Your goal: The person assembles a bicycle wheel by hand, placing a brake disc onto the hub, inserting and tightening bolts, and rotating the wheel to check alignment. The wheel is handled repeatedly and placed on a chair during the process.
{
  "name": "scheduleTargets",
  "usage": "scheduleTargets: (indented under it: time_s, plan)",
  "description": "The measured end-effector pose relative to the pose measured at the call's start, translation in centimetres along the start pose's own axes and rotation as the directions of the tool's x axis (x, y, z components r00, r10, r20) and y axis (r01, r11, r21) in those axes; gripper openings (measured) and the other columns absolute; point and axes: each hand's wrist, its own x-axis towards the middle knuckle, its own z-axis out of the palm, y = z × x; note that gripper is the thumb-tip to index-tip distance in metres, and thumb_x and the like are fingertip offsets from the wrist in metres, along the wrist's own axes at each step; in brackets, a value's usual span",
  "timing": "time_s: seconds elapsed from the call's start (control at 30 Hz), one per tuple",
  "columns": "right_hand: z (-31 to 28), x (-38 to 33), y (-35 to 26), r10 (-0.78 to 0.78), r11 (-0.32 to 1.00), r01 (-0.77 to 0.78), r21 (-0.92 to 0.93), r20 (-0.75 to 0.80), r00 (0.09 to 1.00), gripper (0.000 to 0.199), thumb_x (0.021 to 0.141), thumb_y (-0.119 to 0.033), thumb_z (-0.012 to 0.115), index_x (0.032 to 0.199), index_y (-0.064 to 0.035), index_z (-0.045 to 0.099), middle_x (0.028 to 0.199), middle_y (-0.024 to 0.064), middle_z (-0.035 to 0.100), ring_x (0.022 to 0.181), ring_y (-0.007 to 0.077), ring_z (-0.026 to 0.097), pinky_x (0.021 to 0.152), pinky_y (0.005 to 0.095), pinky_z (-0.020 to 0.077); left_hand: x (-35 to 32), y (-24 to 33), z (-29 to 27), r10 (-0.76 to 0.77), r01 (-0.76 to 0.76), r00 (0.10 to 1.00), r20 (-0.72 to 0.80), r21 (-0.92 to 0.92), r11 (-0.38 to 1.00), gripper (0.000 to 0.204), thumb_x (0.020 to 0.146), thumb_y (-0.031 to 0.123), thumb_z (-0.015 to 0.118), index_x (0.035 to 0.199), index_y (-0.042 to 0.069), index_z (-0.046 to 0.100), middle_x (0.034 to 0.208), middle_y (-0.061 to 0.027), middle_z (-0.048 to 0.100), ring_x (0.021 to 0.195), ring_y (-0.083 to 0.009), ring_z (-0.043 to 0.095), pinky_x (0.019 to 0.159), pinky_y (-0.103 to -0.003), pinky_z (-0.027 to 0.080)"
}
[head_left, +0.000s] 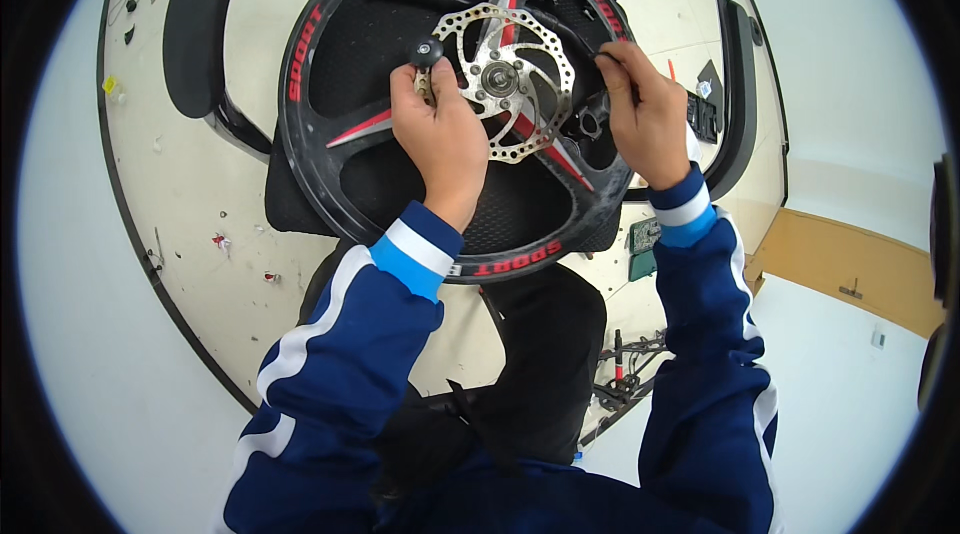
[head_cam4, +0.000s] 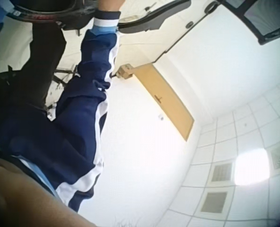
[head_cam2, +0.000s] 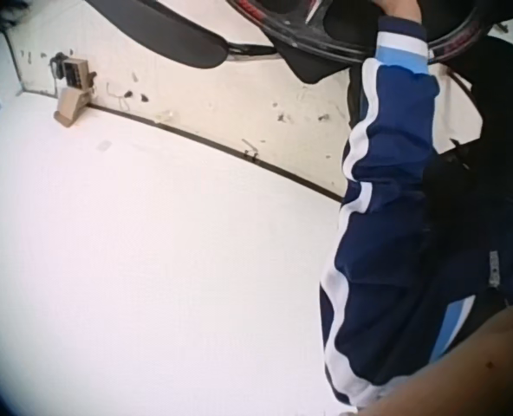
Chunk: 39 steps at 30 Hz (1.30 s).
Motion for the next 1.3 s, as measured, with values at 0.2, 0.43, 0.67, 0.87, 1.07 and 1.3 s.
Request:
scheduleTargets:
  time_s: [0.2, 0.43, 0.67, 0.87, 1.07, 1.3]
  plan:
    - [1.6, -2.0, -0.6, -0.096, 0.992, 0.076, 0.105, 0.208, 0.973, 0.008, 0.094, -0.006, 0.06, 0.1, -0.0013, 0.06, 0.078, 0.0197, 0.065, 0.072, 0.0389, 0.066, 0.063, 0.0415, 0.0514, -4.2, 1.8, -1.0, -0.217, 0.226, 0.974, 0.069, -0.174, 0.959, 0.018, 0.103, 0.02, 0.051, 0.107, 0.002, 0.048, 0.087, -0.0069, 0.06, 0.062, -0.0104, 0.06, 0.05, -0.023, 0.052]
    - [2.6, -2.2, 0.1, -0.115, 0.988, 0.085, 0.127, 0.247, 0.962, 0.007, 0.094, -0.008, 0.06, 0.098, -0.0024, 0.059, 0.076, 0.0193, 0.065, 0.071, 0.0385, 0.066, 0.061, 0.0428, 0.0502, -2.9, 4.1, -4.9, -0.368, 0.387, 0.879, 0.302, -0.003, 0.922, 0.023, 0.091, 0.009, 0.06, 0.11, -0.003, 0.056, 0.096, -0.0108, 0.069, 0.077, -0.0132, 0.066, 0.063, -0.026, 0.054]
    - [3.0, -2.3, -0.4, -0.114, 0.988, 0.09, 0.128, 0.189, 0.975, 0.008, 0.093, -0.009, 0.062, 0.094, -0.0023, 0.058, 0.075, 0.0188, 0.065, 0.069, 0.0384, 0.065, 0.06, 0.0423, 0.0508, 2.7, 6.8, -4.0, 0.167, -0.392, 0.904, 0.394, 0.606, 0.693, 0.049, 0.085, 0.041, 0.072, 0.101, -0.005, 0.062, 0.071, -0.0173, 0.069, 0.065, -0.0295, 0.07, 0.061, -0.038, 0.054]
    - [3.5, -2.5, -0.4, -0.147, 0.987, 0.129, 0.099, 0.207, 0.967, 0.007, 0.095, -0.011, 0.06, 0.097, -0.0041, 0.06, 0.081, 0.0182, 0.067, 0.073, 0.0387, 0.066, 0.061, 0.0431, 0.0518, 4.0, 3.9, -2.0, 0.091, -0.388, 0.829, 0.551, 0.451, 0.804, 0.033, 0.095, 0.031, 0.062, 0.09, -0.001, 0.063, 0.068, -0.0165, 0.067, 0.061, -0.0301, 0.069, 0.061, -0.039, 0.052]
    - [2.3, -1.4, 0.9, -0.415, 0.866, 0.484, -0.128, 0.358, 0.837, 0.024, 0.085, -0.006, 0.06, 0.109, -0.0087, 0.059, 0.082, 0.0099, 0.062, 0.072, 0.0294, 0.066, 0.061, 0.0371, 0.0532, 3.5, 3.7, -2.0, 0.119, -0.346, 0.863, 0.49, 0.404, 0.847, 0.029, 0.097, 0.024, 0.059, 0.087, -0.003, 0.06, 0.068, -0.0176, 0.065, 0.06, -0.0292, 0.068, 0.058, -0.038, 0.049]
    - [1.6, 3.2, 3.2, -0.723, 0.493, 0.866, -0.085, 0.513, 0.463, 0.026, 0.085, -0.012, 0.061, 0.11, -0.0084, 0.057, 0.076, 0.0055, 0.052, 0.067, 0.0217, 0.059, 0.06, 0.0343, 0.0511, 3.3, 3.3, -1.8, 0.078, -0.247, 0.9, 0.428, 0.354, 0.902, 0.026, 0.096, 0.021, 0.06, 0.085, -0.003, 0.059, 0.069, -0.0176, 0.066, 0.061, -0.027, 0.067, 0.058, -0.037, 0.048]
